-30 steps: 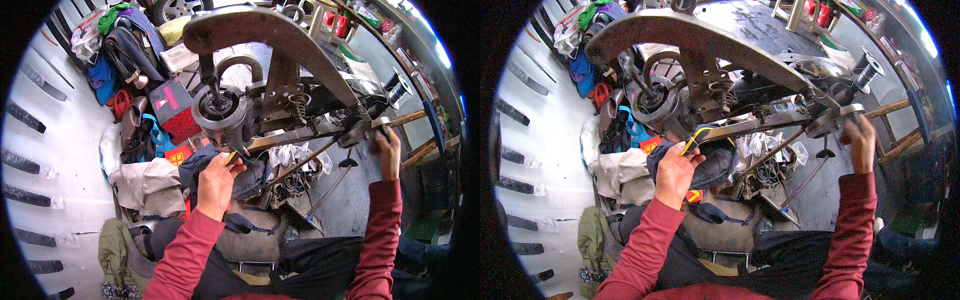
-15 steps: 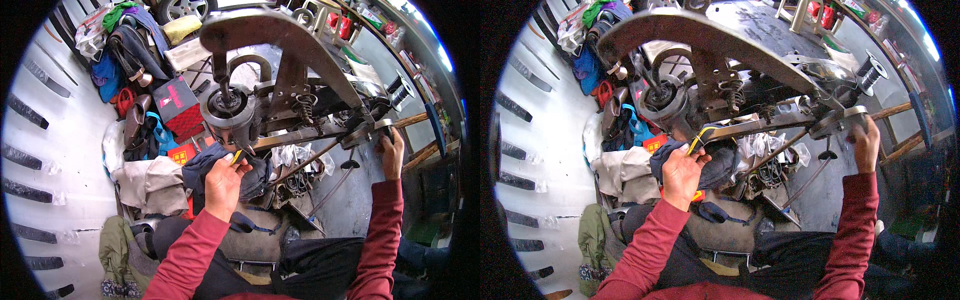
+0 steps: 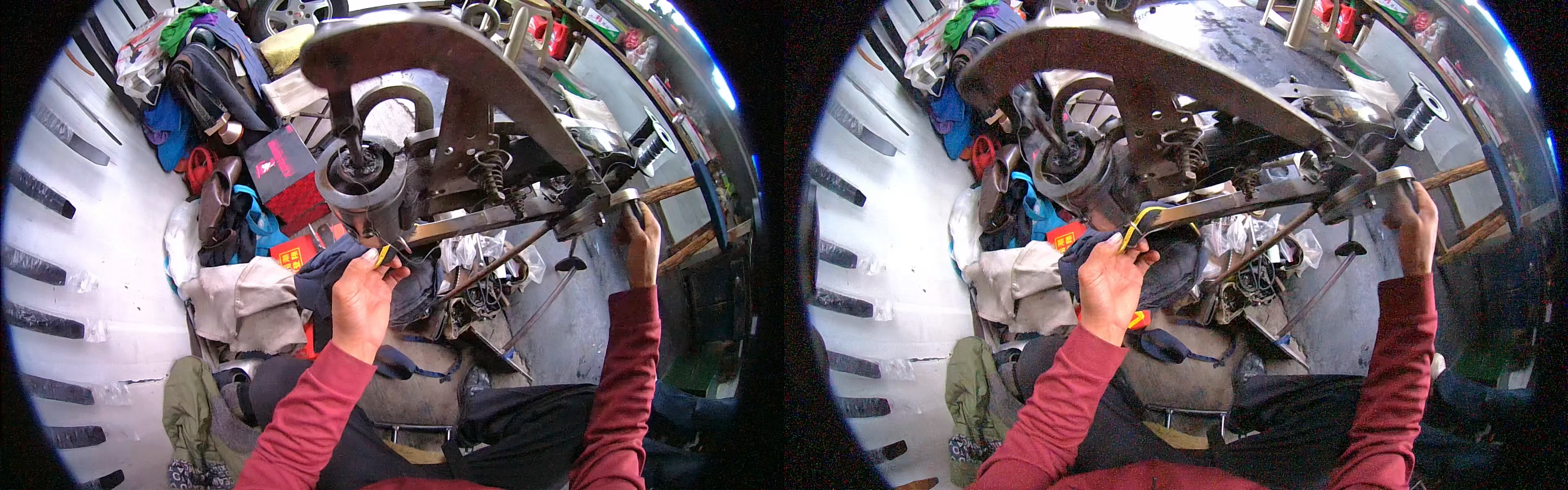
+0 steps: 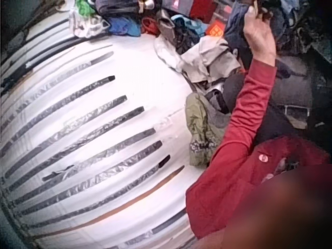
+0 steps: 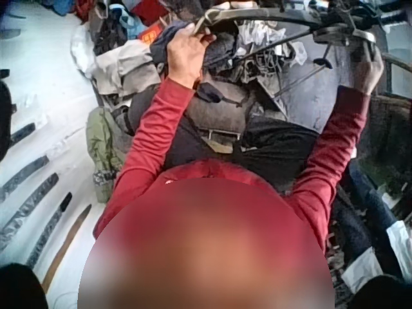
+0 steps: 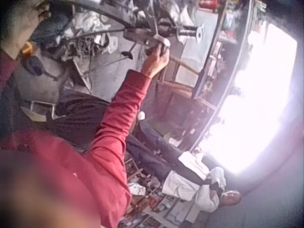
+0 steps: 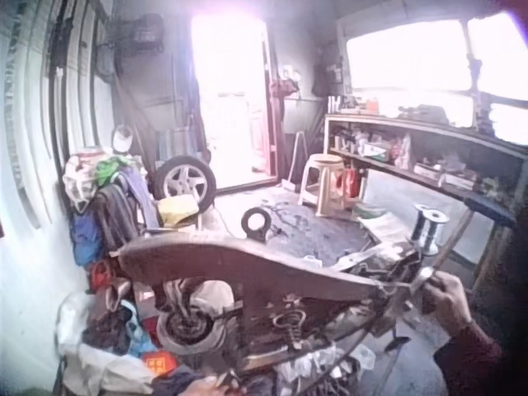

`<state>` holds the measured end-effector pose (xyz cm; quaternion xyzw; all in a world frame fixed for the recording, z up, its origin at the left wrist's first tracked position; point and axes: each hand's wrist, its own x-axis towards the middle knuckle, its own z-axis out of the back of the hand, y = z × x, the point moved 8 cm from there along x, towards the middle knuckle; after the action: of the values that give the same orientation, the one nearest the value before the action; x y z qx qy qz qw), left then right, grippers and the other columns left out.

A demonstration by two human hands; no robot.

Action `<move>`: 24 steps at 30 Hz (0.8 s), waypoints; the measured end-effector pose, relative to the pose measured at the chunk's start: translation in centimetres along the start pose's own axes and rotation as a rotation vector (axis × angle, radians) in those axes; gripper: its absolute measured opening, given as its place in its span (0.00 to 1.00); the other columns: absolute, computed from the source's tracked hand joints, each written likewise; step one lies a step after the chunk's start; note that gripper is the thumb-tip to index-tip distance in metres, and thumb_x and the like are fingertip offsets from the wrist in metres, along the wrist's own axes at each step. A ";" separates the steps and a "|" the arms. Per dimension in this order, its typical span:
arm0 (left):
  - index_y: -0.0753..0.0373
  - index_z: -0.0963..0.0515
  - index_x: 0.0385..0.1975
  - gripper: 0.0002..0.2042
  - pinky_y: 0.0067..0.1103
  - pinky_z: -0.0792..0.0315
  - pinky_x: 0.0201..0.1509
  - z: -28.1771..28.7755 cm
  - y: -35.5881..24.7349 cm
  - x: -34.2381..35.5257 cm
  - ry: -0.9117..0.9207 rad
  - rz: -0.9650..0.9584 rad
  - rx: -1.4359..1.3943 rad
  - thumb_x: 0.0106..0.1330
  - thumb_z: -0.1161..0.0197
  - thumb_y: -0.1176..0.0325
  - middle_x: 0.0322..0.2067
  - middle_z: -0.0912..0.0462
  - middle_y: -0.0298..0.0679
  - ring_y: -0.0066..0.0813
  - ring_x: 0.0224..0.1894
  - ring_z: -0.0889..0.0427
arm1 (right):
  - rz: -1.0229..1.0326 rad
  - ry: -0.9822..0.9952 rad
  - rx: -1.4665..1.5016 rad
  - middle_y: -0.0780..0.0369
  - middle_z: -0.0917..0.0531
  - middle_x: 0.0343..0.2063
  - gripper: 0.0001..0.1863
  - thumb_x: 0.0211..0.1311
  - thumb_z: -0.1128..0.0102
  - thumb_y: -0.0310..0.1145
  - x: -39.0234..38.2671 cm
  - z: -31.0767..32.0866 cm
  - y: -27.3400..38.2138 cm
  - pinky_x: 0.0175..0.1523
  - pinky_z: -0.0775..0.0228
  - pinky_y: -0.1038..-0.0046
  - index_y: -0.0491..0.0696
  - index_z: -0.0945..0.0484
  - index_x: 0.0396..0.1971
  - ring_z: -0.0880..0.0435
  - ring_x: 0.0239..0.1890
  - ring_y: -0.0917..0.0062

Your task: The person sits on the floor and uses a manual sewing machine to stitch a yellow strip onto a blue bag. They repeatedly guide the bag under the needle and turn the handwheel to advance the stitching.

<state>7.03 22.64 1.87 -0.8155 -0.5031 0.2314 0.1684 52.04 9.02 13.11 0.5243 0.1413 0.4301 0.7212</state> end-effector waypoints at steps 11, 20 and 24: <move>0.64 0.21 0.38 0.08 0.33 0.28 0.55 -0.3 -0.2 0.0 0.032 -0.004 0.018 0.69 0.43 0.66 0.37 0.18 0.37 0.28 0.42 0.21 | -0.309 0.388 -0.051 0.65 0.23 0.21 0.11 0.69 0.40 0.34 -5.6 -10.0 -5.0 0.24 0.31 0.76 0.42 0.25 0.41 0.21 0.20 0.81; 0.62 0.21 0.37 0.07 0.33 0.27 0.54 -0.4 -0.2 0.4 0.020 0.035 0.005 0.69 0.42 0.66 0.37 0.18 0.37 0.27 0.41 0.22 | -0.130 -0.159 -0.262 0.66 0.22 0.25 0.07 0.65 0.45 0.29 0.8 2.4 -6.8 0.29 0.33 0.76 0.44 0.23 0.38 0.27 0.24 0.82; 0.60 0.20 0.31 0.06 0.39 0.27 0.54 -0.4 -0.2 0.3 0.012 0.025 0.004 0.66 0.40 0.65 0.36 0.17 0.38 0.31 0.40 0.21 | -0.207 0.072 -0.374 0.61 0.19 0.22 0.13 0.66 0.39 0.34 -2.4 -4.2 -13.5 0.28 0.31 0.73 0.43 0.22 0.47 0.21 0.22 0.79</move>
<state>7.21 23.01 2.19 -0.8227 -0.4913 0.2299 0.1702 54.28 8.77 -1.04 0.3483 0.1376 0.3911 0.8407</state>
